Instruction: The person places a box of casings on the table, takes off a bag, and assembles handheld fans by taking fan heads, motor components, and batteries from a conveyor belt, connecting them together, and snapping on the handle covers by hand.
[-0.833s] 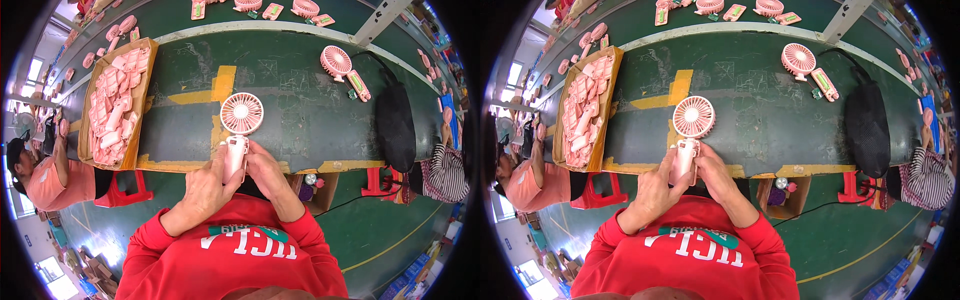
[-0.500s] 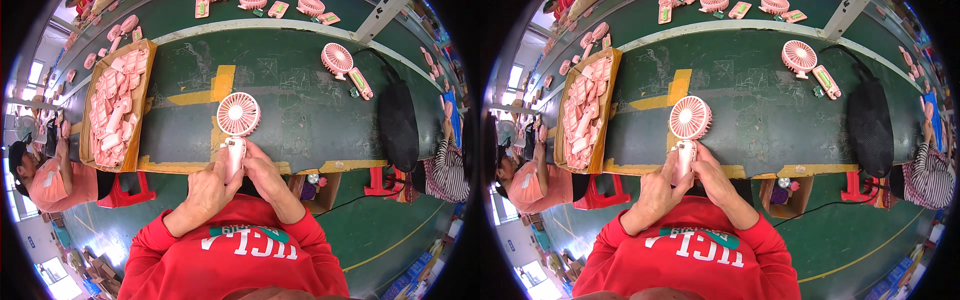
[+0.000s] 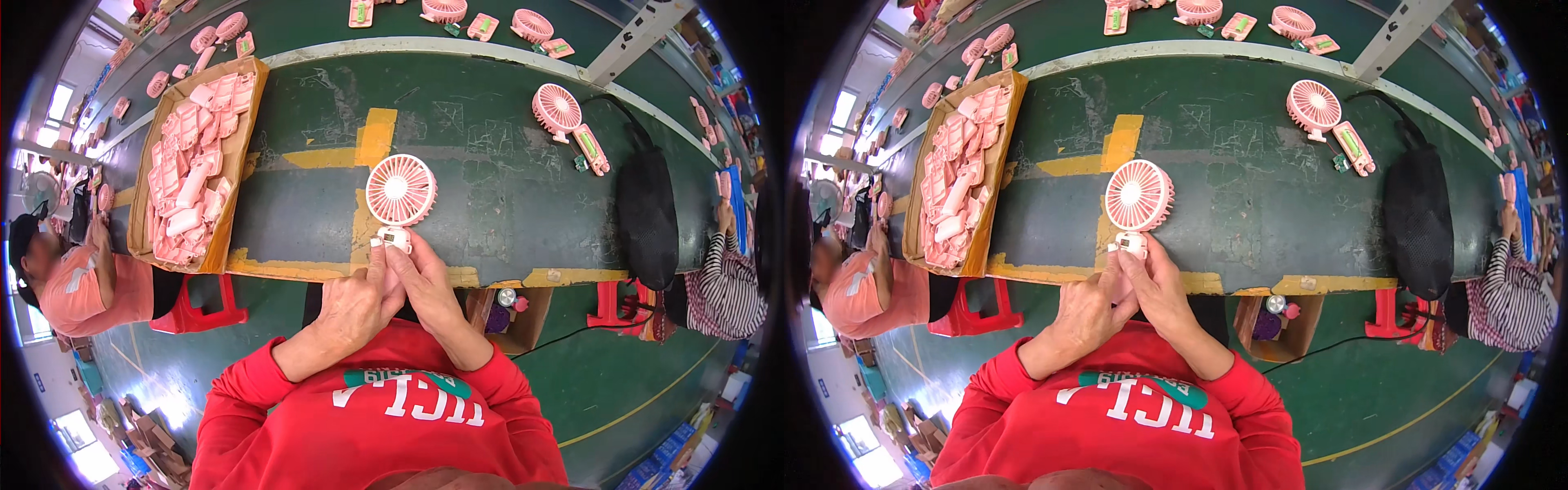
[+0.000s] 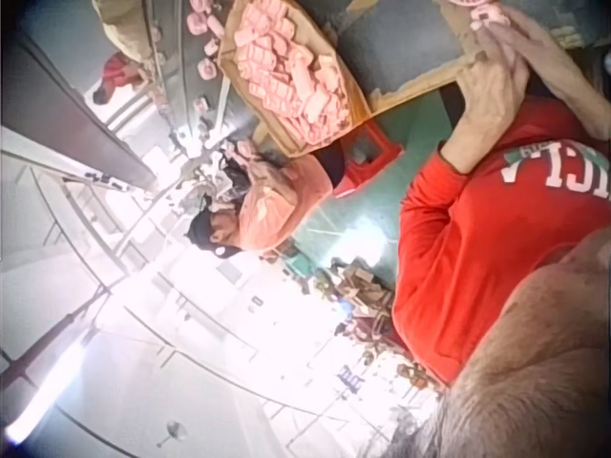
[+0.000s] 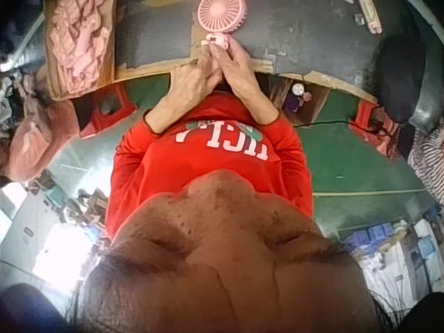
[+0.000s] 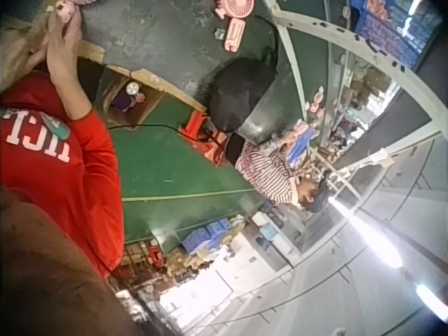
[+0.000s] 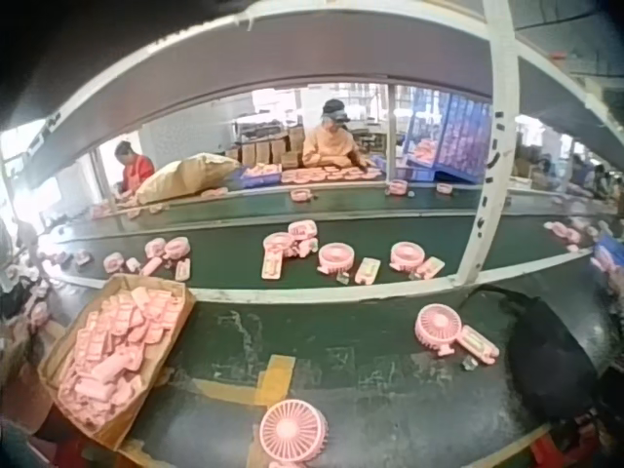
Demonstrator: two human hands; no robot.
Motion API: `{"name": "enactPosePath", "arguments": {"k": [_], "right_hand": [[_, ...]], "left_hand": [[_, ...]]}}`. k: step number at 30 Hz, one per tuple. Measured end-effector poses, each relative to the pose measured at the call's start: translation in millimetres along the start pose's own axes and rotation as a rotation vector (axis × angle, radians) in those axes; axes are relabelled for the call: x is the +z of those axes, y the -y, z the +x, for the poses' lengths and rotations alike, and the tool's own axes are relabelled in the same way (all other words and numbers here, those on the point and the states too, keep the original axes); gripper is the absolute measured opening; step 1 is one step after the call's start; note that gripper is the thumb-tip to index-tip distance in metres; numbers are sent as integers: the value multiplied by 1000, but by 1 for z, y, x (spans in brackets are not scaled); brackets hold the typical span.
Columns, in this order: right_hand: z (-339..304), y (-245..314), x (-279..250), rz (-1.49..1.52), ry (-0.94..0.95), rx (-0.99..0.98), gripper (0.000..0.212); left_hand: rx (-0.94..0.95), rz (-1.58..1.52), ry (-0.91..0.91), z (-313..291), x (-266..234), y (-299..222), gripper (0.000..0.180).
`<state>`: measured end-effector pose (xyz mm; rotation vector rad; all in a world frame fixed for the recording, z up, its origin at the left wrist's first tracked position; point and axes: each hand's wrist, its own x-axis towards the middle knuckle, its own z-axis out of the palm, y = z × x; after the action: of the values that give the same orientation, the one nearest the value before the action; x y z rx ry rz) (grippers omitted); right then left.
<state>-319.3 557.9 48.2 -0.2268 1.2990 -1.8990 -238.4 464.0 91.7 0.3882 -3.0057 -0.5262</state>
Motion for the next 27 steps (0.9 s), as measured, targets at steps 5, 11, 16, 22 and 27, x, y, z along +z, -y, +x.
{"name": "enactPosePath", "arguments": {"k": [5,11,16,22,27], "right_hand": [[4,-6,-9,118,7,34,32],[-3,7,-10,335,106,-33,40],[-10,10,-3,227,94,-91,45],[-16,14,3,289,8,-48,42],[-7,12,1,252,-19,-28,41]], "left_hand": [[-74,-142,33,-1,-5,0,58],[-361,-1082,297,8,-2,19,40],[-129,-849,263,4,-2,22,44],[-35,-813,143,-2,1,19,36],[-273,-1060,361,6,3,24,28]]}}
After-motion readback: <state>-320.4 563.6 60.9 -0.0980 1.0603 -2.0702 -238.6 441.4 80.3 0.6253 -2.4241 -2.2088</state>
